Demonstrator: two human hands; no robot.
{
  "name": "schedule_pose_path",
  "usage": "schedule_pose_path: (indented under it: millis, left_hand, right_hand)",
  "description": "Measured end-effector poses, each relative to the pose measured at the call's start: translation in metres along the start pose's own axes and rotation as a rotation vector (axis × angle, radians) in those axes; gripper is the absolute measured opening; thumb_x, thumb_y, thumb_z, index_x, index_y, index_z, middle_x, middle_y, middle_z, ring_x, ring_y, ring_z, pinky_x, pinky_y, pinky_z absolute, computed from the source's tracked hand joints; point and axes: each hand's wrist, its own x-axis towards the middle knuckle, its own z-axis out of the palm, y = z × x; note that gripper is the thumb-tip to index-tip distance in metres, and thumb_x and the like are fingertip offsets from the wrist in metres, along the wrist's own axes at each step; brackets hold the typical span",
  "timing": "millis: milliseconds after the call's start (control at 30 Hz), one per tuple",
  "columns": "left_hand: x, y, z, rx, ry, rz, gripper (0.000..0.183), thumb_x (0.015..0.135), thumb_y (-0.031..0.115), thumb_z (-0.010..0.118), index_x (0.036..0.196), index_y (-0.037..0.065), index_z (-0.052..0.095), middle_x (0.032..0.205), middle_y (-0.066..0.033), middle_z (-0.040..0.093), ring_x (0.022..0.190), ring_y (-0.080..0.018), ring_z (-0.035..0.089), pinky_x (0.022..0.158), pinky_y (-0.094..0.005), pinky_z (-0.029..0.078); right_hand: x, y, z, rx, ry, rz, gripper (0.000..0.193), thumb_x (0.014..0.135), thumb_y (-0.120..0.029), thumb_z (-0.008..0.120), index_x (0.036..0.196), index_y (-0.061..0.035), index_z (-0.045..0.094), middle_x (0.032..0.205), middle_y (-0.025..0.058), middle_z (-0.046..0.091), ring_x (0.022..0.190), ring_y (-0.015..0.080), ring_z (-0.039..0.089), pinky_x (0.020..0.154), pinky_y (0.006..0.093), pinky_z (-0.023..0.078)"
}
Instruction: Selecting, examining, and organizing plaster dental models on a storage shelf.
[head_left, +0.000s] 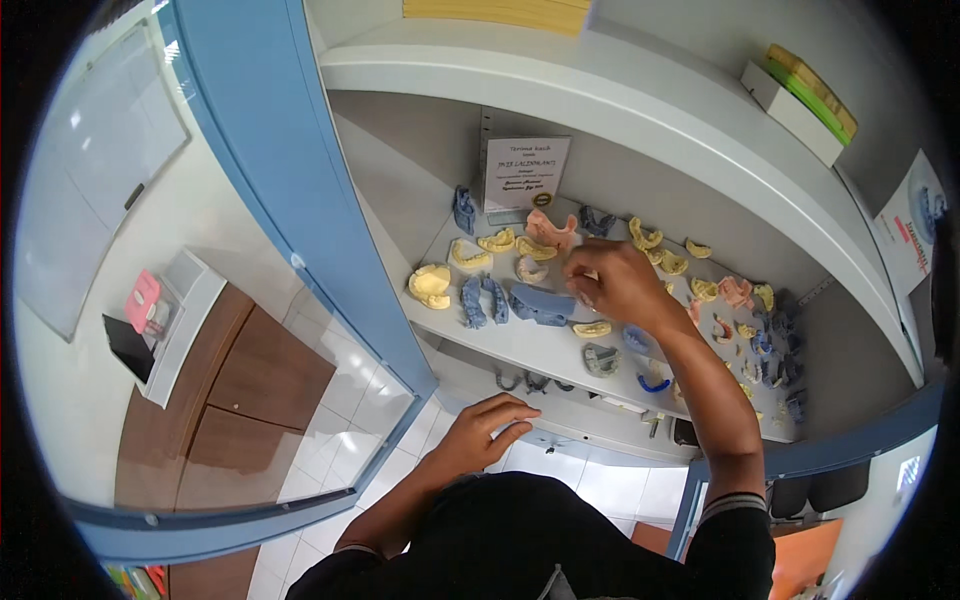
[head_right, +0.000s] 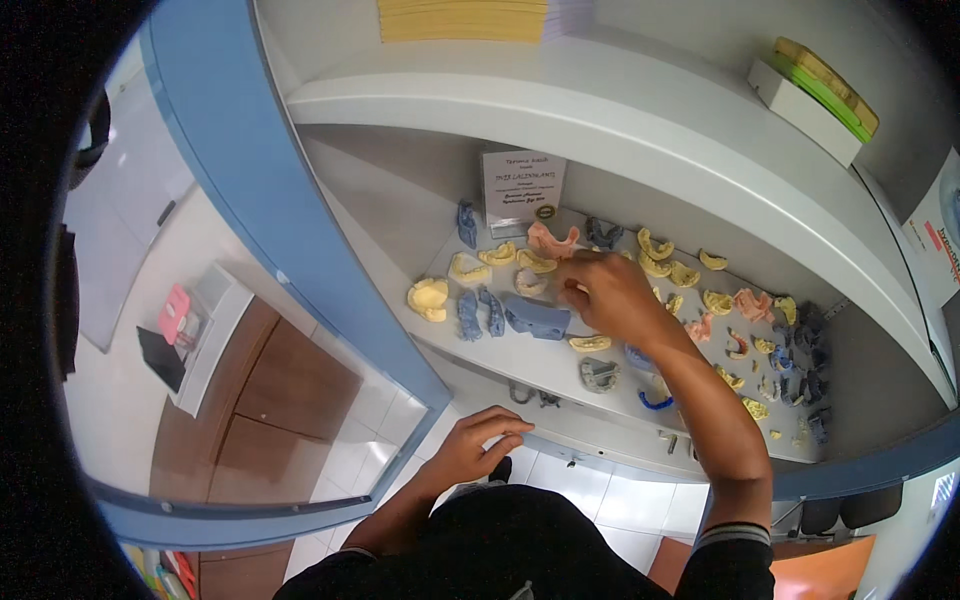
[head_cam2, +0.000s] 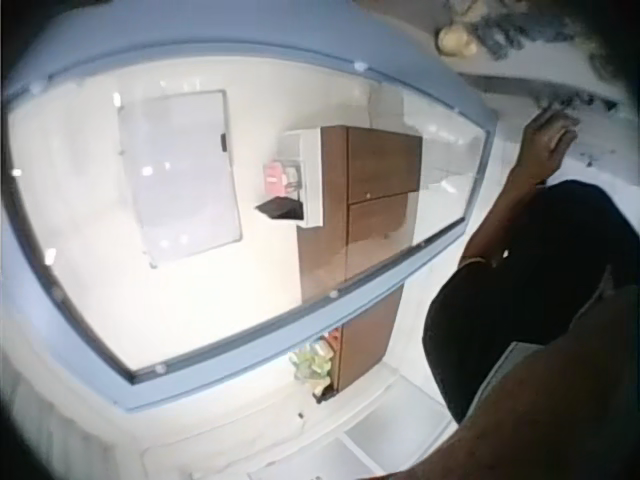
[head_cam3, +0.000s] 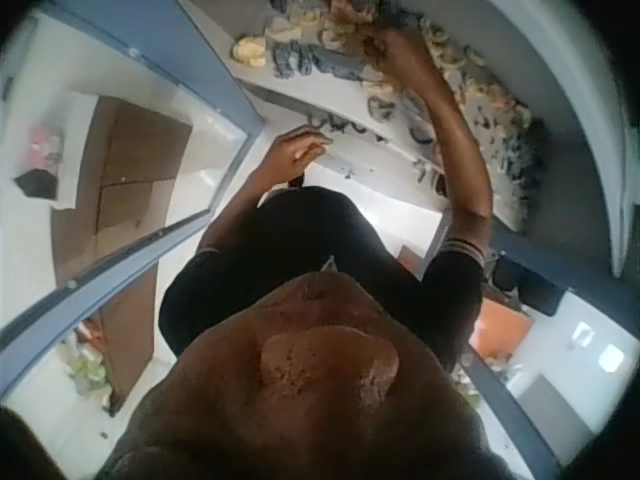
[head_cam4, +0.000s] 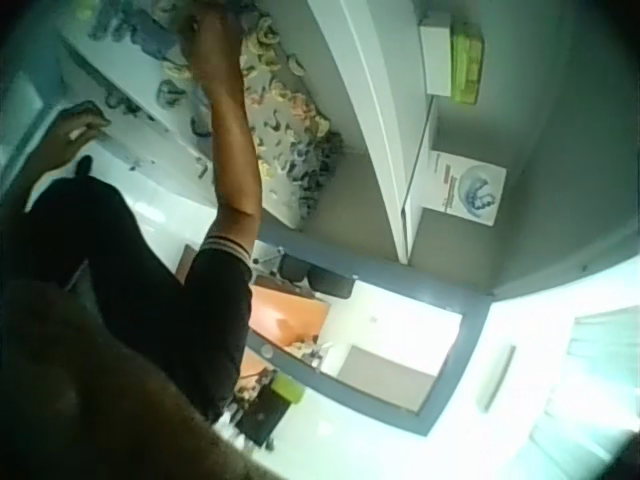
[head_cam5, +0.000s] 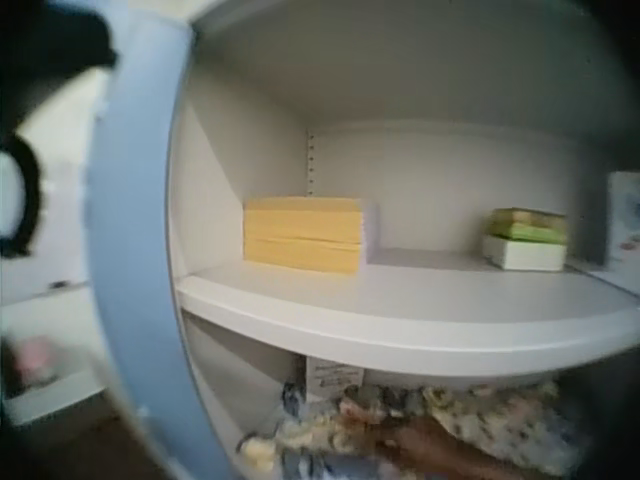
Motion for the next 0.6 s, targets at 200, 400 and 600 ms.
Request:
schedule_pose_path:
  millis: [200,400,600]
  left_hand:
    - [0.003,0.005,-0.007,0.142,0.010,0.112,0.031,0.091,0.014,0.080,0.122,0.009,0.075,0.120,-0.0084,0.067,0.102,-0.0241,0.070,0.080,-0.0350,0.059]
    - [0.005,0.002,-0.012,0.159,-0.012,0.132,0.037,0.088,0.015,0.082,0.124,0.010,0.074,0.122,-0.0074,0.066,0.100,-0.0234,0.069,0.078,-0.0343,0.059]
    - [0.021,0.010,-0.011,0.456,0.083,0.170,0.044,0.091,0.024,0.079,0.131,0.008,0.071,0.130,-0.0075,0.065,0.111,-0.0275,0.060,0.096,-0.0393,0.049]
  right_hand:
    - [0.040,0.022,0.038,-0.204,-0.140,-0.054,0.021,0.080,-0.013,0.084,0.098,-0.0107,0.074,0.106,0.0055,0.074,0.095,0.0320,0.071,0.080,0.0455,0.056]
    - [0.046,0.034,0.049,-0.205,-0.146,-0.157,0.025,0.080,-0.016,0.085,0.102,-0.0130,0.075,0.114,0.0025,0.072,0.101,0.0306,0.071,0.083,0.0455,0.057]
    - [0.051,0.039,0.050,-0.237,-0.206,-0.204,0.020,0.084,-0.014,0.077,0.104,-0.0151,0.076,0.119,0.0013,0.072,0.108,0.0268,0.071,0.086,0.0450,0.058]
